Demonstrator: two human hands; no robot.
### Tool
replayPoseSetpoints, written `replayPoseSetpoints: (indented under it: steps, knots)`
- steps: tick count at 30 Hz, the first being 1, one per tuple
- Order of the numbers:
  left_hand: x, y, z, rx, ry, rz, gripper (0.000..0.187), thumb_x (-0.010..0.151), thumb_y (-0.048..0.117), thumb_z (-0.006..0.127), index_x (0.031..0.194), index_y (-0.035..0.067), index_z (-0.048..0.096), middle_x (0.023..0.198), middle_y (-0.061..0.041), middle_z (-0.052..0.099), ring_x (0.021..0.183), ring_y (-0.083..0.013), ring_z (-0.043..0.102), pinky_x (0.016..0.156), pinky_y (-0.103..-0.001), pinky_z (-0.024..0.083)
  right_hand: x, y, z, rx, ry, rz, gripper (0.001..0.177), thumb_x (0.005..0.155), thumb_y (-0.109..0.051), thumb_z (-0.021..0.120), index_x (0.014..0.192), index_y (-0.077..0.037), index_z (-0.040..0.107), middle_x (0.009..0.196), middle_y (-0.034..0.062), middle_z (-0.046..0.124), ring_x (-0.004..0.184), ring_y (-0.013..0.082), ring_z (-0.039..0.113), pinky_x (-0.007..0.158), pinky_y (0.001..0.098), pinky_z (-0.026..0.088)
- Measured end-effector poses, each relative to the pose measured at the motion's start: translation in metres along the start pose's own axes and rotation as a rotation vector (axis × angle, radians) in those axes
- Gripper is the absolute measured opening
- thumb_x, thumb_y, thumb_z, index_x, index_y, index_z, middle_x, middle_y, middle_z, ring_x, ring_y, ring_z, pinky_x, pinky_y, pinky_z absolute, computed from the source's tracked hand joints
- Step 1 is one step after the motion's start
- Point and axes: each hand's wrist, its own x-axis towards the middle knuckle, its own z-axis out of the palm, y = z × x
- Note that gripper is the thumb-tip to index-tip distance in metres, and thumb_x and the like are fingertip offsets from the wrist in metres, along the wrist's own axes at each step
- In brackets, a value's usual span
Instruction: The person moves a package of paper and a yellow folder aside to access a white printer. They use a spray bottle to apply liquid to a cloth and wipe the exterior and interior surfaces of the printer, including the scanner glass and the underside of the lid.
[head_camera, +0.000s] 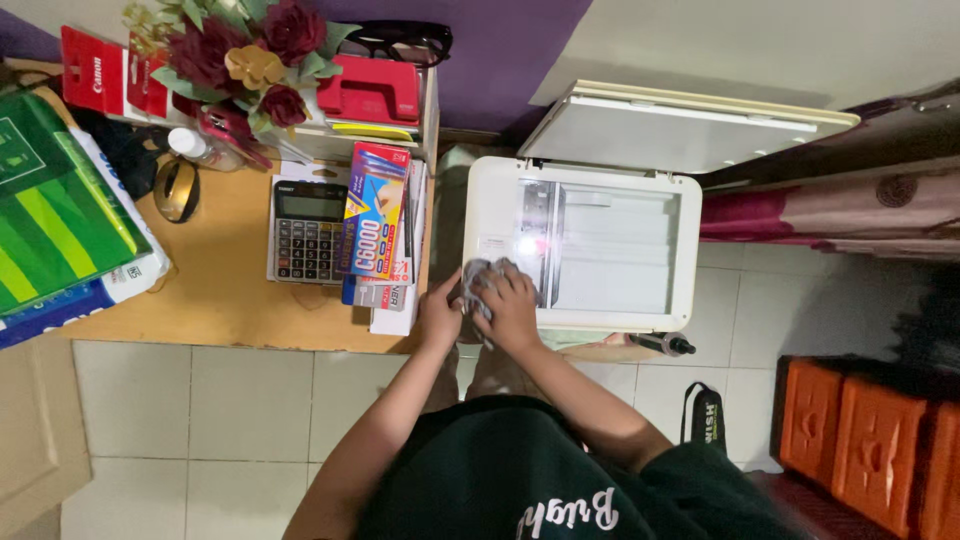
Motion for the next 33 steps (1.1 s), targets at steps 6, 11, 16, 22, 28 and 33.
replayPoseSetpoints:
  steps: [6,11,16,22,28,33]
  knots:
    - [0.0,0.01,-0.008,0.075,-0.018,0.053,0.064,0.08,0.0,0.075,0.14,0.02,0.064,0.113,-0.02,0.067,0.107,-0.0389,0.063,0.098,-0.044,0.049,-0.035,0.019,-0.011,0.035,-0.06,-0.062,0.049,0.068,-0.025,0.079,0.116,-0.017,0.07,0.133,0.0079,0.061,0.131,0.0399,0.048,0.104,0.0545,0.04]
    - [0.0,0.011,-0.009,0.05,-0.044,0.096,0.062,0.081,-0.001,0.073,0.14,0.014,0.062,0.122,-0.019,0.067,0.113,-0.0378,0.064,0.1,-0.042,0.05,0.02,0.081,-0.01,-0.115,0.114,0.217,0.046,0.072,-0.023,0.079,0.117,-0.018,0.072,0.132,0.013,0.059,0.122,0.0409,0.05,0.103,0.054,0.041]
    - [0.005,0.002,-0.005,0.08,-0.038,0.139,0.062,0.081,0.0,0.075,0.14,0.012,0.062,0.128,-0.02,0.065,0.116,-0.0384,0.062,0.1,-0.043,0.048,0.099,0.112,0.002,-0.19,0.218,0.332,0.046,0.073,-0.025,0.079,0.117,-0.018,0.071,0.135,0.0137,0.059,0.119,0.0397,0.049,0.101,0.0517,0.039]
    - [-0.004,0.005,-0.004,0.036,0.018,0.147,0.063,0.082,0.0,0.074,0.141,0.015,0.061,0.125,-0.018,0.067,0.114,-0.0381,0.063,0.099,-0.043,0.049,0.073,0.077,-0.002,-0.197,0.194,0.392,0.042,0.077,-0.025,0.078,0.117,-0.015,0.071,0.134,0.0118,0.059,0.127,0.0423,0.047,0.106,0.0545,0.036]
    - [-0.014,0.034,-0.014,0.083,0.008,0.027,0.063,0.086,0.001,0.071,0.145,0.019,0.059,0.125,-0.016,0.066,0.114,-0.0375,0.063,0.097,-0.043,0.05,-0.024,0.017,-0.017,-0.126,0.105,0.357,0.042,0.075,-0.024,0.077,0.115,-0.013,0.072,0.135,0.0107,0.06,0.128,0.0435,0.046,0.107,0.0556,0.035]
    - [-0.017,0.069,0.003,0.217,0.104,0.303,0.06,0.092,0.006,0.065,0.15,0.01,0.049,0.156,-0.017,0.041,0.142,-0.0404,0.04,0.111,-0.053,0.037,-0.043,0.04,-0.029,-0.087,0.02,0.292,0.044,0.07,-0.026,0.079,0.113,-0.016,0.073,0.135,0.0113,0.061,0.127,0.0413,0.048,0.105,0.0548,0.037]
